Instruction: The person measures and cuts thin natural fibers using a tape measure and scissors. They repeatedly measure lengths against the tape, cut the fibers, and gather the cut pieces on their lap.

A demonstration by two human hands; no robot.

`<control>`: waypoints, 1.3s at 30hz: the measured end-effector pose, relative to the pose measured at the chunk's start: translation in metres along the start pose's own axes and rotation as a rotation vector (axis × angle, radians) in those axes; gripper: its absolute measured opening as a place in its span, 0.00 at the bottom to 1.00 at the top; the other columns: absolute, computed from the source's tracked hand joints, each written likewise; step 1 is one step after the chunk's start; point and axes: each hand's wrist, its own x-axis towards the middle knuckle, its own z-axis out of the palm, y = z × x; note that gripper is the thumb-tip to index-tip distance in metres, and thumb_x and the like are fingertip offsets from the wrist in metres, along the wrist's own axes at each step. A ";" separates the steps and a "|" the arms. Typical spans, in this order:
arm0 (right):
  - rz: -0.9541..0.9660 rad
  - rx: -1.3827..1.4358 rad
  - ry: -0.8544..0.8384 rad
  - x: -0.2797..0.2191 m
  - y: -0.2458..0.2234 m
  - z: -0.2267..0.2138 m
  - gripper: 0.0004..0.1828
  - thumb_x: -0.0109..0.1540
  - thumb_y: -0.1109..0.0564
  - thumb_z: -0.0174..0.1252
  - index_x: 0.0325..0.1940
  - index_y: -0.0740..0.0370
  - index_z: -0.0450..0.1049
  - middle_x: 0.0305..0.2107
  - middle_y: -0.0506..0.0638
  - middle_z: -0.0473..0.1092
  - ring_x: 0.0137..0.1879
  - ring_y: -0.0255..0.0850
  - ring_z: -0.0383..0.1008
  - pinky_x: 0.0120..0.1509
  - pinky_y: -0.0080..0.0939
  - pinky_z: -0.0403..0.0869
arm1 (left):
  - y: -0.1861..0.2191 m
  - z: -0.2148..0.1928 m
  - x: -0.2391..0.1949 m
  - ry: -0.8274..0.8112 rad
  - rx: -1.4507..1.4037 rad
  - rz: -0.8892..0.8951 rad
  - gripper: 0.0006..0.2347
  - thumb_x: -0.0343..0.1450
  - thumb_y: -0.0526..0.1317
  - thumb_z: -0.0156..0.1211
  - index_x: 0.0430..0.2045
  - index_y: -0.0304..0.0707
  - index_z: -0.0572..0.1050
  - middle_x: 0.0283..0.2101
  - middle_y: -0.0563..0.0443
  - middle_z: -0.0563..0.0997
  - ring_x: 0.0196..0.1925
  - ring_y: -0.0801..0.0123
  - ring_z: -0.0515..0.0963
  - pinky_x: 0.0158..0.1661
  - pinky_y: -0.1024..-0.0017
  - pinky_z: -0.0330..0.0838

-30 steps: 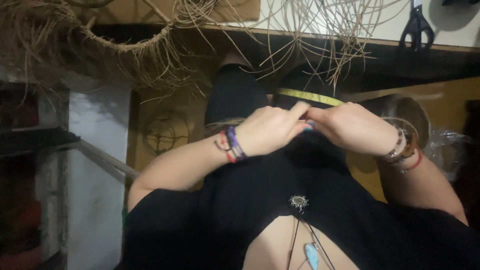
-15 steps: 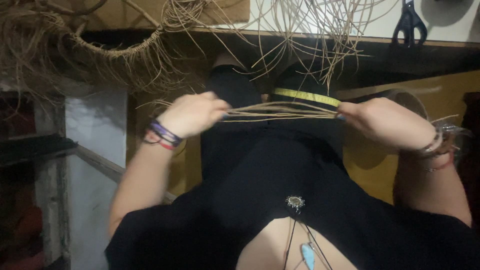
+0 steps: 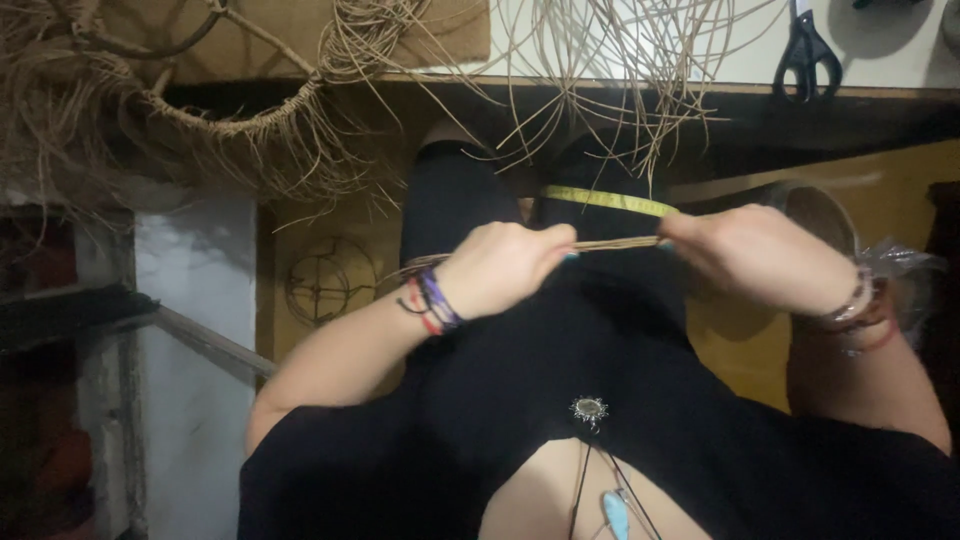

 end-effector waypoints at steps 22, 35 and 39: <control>0.275 -0.069 0.418 0.003 0.077 -0.010 0.09 0.77 0.57 0.51 0.48 0.62 0.75 0.37 0.53 0.74 0.40 0.49 0.74 0.47 0.48 0.74 | 0.019 0.041 0.079 -0.009 -0.610 0.108 0.12 0.78 0.43 0.37 0.27 0.47 0.69 0.26 0.53 0.75 0.29 0.61 0.76 0.37 0.65 0.65; 0.724 -0.654 0.634 0.027 0.225 0.058 0.20 0.63 0.36 0.75 0.49 0.47 0.83 0.38 0.46 0.80 0.43 0.44 0.78 0.38 0.42 0.78 | -0.003 0.036 0.074 -0.062 -1.022 0.034 0.12 0.81 0.44 0.38 0.42 0.45 0.73 0.19 0.67 0.57 0.18 0.83 0.57 0.21 0.82 0.52; 0.738 -0.651 0.615 0.014 0.225 0.069 0.20 0.57 0.40 0.73 0.47 0.47 0.81 0.30 0.45 0.77 0.35 0.47 0.79 0.28 0.47 0.77 | -0.007 0.026 0.063 -0.018 -0.912 -0.025 0.13 0.81 0.43 0.38 0.48 0.48 0.75 0.18 0.68 0.59 0.17 0.83 0.59 0.22 0.81 0.57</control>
